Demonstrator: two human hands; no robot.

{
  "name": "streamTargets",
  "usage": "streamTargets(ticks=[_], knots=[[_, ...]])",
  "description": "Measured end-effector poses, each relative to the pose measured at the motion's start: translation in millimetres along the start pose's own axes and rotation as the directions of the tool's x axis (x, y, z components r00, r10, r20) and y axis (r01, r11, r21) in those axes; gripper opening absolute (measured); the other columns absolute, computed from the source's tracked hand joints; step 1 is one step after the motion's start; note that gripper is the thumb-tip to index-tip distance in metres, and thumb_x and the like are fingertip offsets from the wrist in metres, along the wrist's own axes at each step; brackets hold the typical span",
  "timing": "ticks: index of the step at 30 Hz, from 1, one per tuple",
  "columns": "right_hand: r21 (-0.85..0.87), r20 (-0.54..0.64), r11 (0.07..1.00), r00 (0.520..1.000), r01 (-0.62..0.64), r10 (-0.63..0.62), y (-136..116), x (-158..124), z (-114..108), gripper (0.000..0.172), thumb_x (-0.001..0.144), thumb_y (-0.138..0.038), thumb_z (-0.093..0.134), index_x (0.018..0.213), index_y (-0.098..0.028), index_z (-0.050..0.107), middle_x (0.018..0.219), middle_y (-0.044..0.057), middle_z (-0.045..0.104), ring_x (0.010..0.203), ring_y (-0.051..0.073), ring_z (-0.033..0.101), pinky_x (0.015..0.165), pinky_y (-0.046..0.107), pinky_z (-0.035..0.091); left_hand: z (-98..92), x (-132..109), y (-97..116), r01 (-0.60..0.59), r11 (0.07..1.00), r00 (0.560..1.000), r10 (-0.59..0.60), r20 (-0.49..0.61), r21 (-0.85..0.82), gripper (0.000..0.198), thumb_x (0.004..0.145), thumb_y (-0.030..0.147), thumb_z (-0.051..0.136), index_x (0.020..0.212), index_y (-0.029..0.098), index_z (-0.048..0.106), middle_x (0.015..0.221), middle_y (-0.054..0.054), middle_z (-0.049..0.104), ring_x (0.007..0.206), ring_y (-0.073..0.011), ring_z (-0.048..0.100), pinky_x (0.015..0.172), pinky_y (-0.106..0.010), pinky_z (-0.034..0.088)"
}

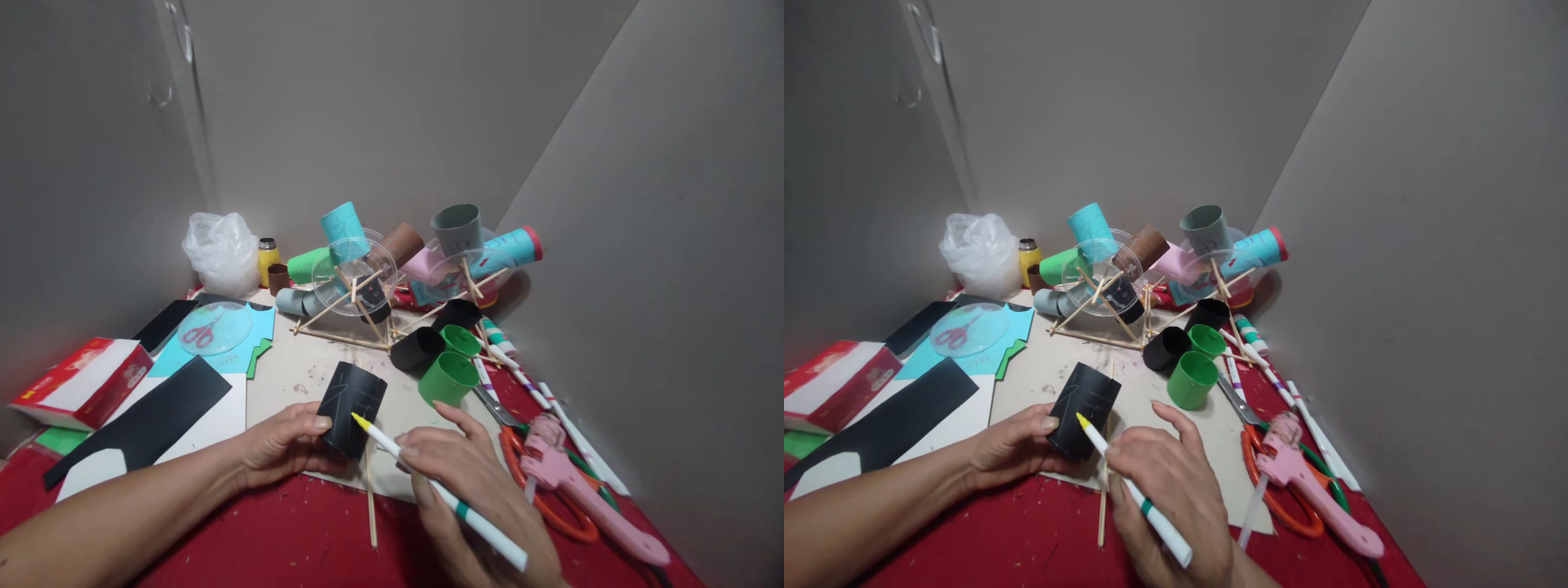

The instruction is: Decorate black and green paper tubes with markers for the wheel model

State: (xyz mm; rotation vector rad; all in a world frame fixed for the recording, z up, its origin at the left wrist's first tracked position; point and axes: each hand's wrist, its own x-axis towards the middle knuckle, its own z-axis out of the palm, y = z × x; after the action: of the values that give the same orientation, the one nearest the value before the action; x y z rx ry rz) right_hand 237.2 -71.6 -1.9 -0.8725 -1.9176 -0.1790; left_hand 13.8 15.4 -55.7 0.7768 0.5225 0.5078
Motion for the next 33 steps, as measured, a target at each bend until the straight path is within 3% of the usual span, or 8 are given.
streamTargets(ticks=[7, 13, 22, 33], knots=[[0.006, 0.017, 1.0, 1.0, 0.004, -0.004, 2.2, -1.7, 3.3, 0.024, 0.087, -0.004, 0.055, 0.106, -0.017, 0.062, 0.089, 0.003, 0.077, 0.084, 0.016, 0.076, 0.109, 0.038, 0.041, 2.0, 0.4, 2.3, 0.006, 1.0, 1.0, -0.006, -0.006, 0.011, 0.055, 0.072, 0.043, 0.087, 0.116, 0.013, 0.074, 0.107, -0.011, 0.074, 0.095, -0.0204, 0.07, 0.09, -0.035, 0.056], [0.045, 0.058, 0.999, 0.998, 0.002, -0.004, -5.7, 4.8, 0.0, 0.022, 0.086, -0.003, 0.051, 0.096, -0.02, 0.059, 0.077, -0.002, 0.074, 0.071, 0.012, 0.073, 0.108, 0.037, 0.039, 2.6, 0.4, 1.3, 0.0, 1.0, 1.0, 0.0, -0.012, -0.004, 0.049, 0.071, 0.045, 0.087, 0.108, 0.014, 0.076, 0.101, -0.011, 0.076, 0.092, -0.0207, 0.071, 0.089, -0.035, 0.056], [-0.011, -0.011, 1.0, 1.0, -0.005, 0.005, 3.2, -4.6, 4.7, 0.024, 0.088, -0.004, 0.055, 0.107, -0.018, 0.062, 0.09, 0.004, 0.077, 0.084, 0.017, 0.076, 0.106, 0.039, 0.044, 1.8, 0.4, 1.9, 0.005, 1.0, 1.0, -0.005, 0.003, 0.024, 0.054, 0.074, 0.044, 0.086, 0.117, 0.013, 0.074, 0.108, -0.012, 0.075, 0.096, -0.0208, 0.071, 0.091, -0.035, 0.056], [0.037, 0.004, 0.999, 1.0, -0.004, 0.004, -3.0, 2.2, 0.3, 0.022, 0.085, -0.003, 0.053, 0.098, -0.019, 0.061, 0.08, 0.0, 0.076, 0.075, 0.014, 0.075, 0.106, 0.038, 0.044, 0.6, 0.3, 0.5, -0.003, 1.0, 1.0, 0.002, 0.008, 0.017, 0.05, 0.072, 0.044, 0.086, 0.109, 0.013, 0.075, 0.101, -0.011, 0.076, 0.09, -0.0203, 0.071, 0.089, -0.036, 0.056]])
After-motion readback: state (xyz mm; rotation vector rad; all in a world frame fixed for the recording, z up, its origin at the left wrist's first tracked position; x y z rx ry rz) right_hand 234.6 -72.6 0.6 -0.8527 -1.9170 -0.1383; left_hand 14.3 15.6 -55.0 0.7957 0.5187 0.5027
